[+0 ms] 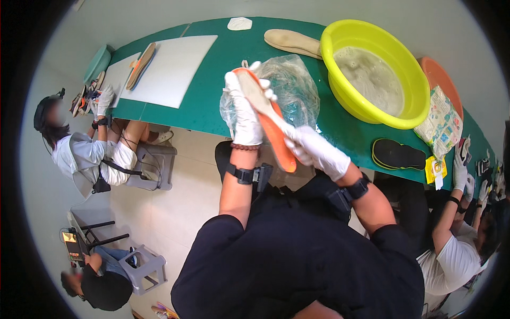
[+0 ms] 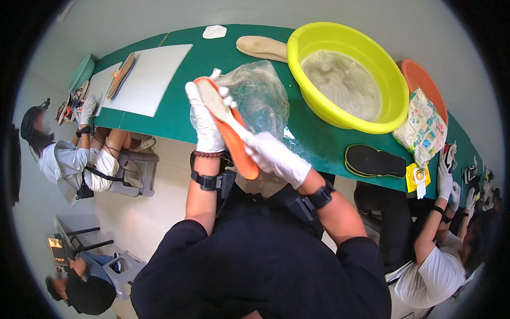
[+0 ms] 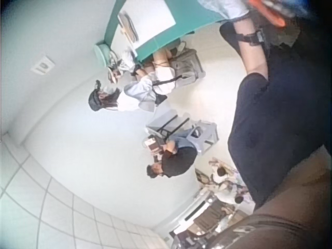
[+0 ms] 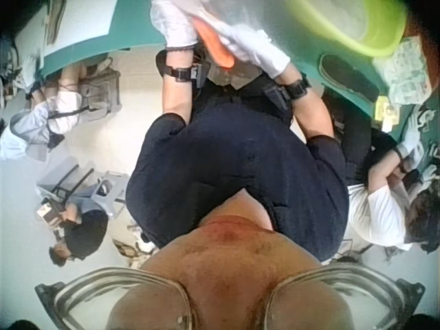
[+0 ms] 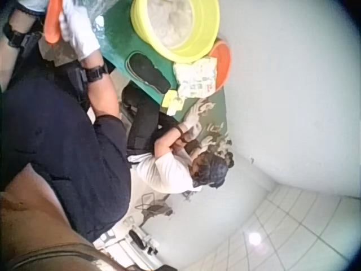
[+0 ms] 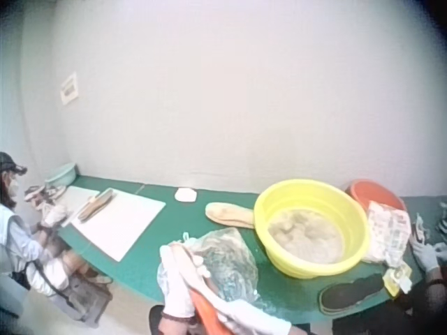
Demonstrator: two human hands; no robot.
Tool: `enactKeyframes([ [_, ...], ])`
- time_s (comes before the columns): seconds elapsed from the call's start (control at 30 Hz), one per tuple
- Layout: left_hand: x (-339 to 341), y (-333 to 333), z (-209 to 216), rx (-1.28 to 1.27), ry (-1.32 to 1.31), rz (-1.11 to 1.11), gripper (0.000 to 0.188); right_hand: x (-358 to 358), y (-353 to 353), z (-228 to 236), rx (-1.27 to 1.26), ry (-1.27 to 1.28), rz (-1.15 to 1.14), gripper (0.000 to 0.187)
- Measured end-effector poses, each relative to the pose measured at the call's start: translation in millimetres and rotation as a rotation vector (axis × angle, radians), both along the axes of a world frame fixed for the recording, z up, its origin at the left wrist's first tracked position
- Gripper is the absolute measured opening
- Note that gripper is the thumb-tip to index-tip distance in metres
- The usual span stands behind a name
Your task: The person scrubs an orange shoe insole with a brush, dips it in a yellow basin of soapy water, and repeats the scrubbing. The person handles the insole and brush throughout, occasionally dipping the brush into the basin.
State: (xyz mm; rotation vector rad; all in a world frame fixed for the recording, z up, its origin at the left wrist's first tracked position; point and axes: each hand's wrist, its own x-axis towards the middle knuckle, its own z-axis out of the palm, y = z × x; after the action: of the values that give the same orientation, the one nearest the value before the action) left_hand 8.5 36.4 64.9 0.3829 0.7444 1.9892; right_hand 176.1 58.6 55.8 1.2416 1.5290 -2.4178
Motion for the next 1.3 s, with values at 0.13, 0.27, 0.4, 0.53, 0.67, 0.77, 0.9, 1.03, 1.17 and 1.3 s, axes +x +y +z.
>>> enactKeyframes([
  [0.13, 9, 0, -4, -0.109, 0.169, -0.006, 0.058, 0, -2, -3, 0.048, 0.081, -0.044, 0.045],
  [0.27, -15, 1, -12, -0.065, 0.120, 0.049, 0.048, -3, -8, -10, 0.655, -0.023, 0.038, 0.056],
  [0.4, 5, 9, -17, -0.029, 0.101, -0.022, 0.043, -9, -7, -14, 0.590, -0.036, 0.002, 0.061],
  [0.53, -12, 9, -15, 0.054, 0.012, 0.017, 0.044, -12, -14, -10, 0.303, 0.151, -0.019, 0.051],
  [0.67, 1, 0, -17, 0.093, -0.004, -0.117, 0.047, 4, -15, -9, -0.387, 0.162, 0.018, 0.051],
  [0.77, 12, -5, -4, 0.124, -0.055, -0.174, 0.049, 6, 4, -19, -0.649, 0.360, 0.039, 0.046],
  [0.9, -10, -1, -3, 0.194, 0.019, -0.058, 0.043, 29, -17, -2, -0.369, 0.141, 0.009, 0.046],
  [1.03, 21, 7, 3, 0.067, -0.028, -0.030, 0.037, 22, 4, -3, 0.325, 0.097, -0.070, 0.048],
  [1.17, -6, 7, -10, 0.126, -0.004, 0.083, 0.035, 18, -38, -1, 1.167, -0.308, -0.030, 0.053],
  [1.3, 17, 13, -5, 0.043, 0.101, 0.017, 0.039, 15, -10, -18, 0.764, -0.016, -0.038, 0.053],
])
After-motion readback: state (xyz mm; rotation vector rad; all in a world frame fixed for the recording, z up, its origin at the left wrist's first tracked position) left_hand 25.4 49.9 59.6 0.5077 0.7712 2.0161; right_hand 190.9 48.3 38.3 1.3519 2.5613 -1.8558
